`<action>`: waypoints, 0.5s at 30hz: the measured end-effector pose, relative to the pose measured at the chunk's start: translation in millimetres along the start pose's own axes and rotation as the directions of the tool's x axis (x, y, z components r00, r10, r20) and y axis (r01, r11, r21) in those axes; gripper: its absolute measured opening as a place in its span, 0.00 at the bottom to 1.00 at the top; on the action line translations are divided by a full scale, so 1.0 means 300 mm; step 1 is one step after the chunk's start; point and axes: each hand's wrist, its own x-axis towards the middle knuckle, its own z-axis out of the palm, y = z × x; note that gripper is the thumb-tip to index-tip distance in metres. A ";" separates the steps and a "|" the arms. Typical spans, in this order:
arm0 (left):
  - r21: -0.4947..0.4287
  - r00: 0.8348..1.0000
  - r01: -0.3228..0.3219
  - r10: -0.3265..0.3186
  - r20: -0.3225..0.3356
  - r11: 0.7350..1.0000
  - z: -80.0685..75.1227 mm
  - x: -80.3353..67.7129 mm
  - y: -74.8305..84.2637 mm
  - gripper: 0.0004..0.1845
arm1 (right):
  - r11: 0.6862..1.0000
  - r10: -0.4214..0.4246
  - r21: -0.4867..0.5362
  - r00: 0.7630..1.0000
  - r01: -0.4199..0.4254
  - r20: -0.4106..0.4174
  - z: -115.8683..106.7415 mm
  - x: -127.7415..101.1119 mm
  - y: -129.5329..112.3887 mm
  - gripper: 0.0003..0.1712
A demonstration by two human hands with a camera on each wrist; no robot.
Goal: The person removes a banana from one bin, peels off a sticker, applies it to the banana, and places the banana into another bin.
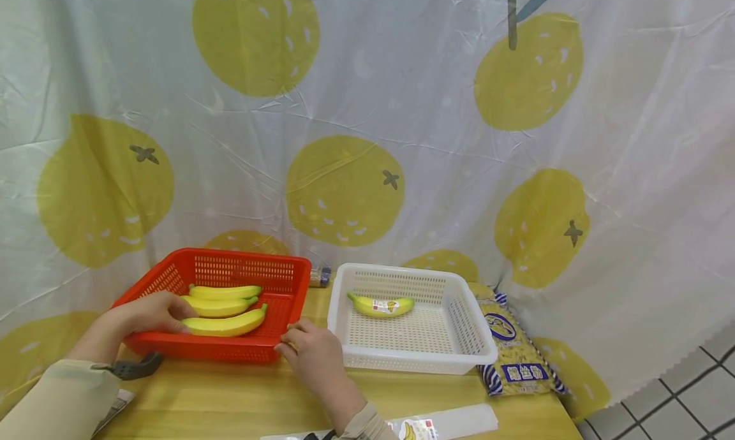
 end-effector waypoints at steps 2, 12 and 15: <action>-0.015 1.000 -0.012 0.012 -0.024 1.000 0.000 0.000 -0.001 0.18 | 1.000 0.002 -0.002 1.000 -0.002 0.004 0.001 0.000 -0.001 0.09; 0.039 0.975 -0.076 0.082 -0.208 0.996 0.011 -0.003 0.001 0.21 | 1.000 0.003 -0.007 1.000 -0.003 0.004 -0.001 -0.002 -0.003 0.09; 0.042 0.965 -0.044 0.054 -0.258 0.998 0.013 -0.005 0.005 0.22 | 1.000 0.000 -0.011 1.000 0.000 0.003 -0.001 -0.001 -0.003 0.09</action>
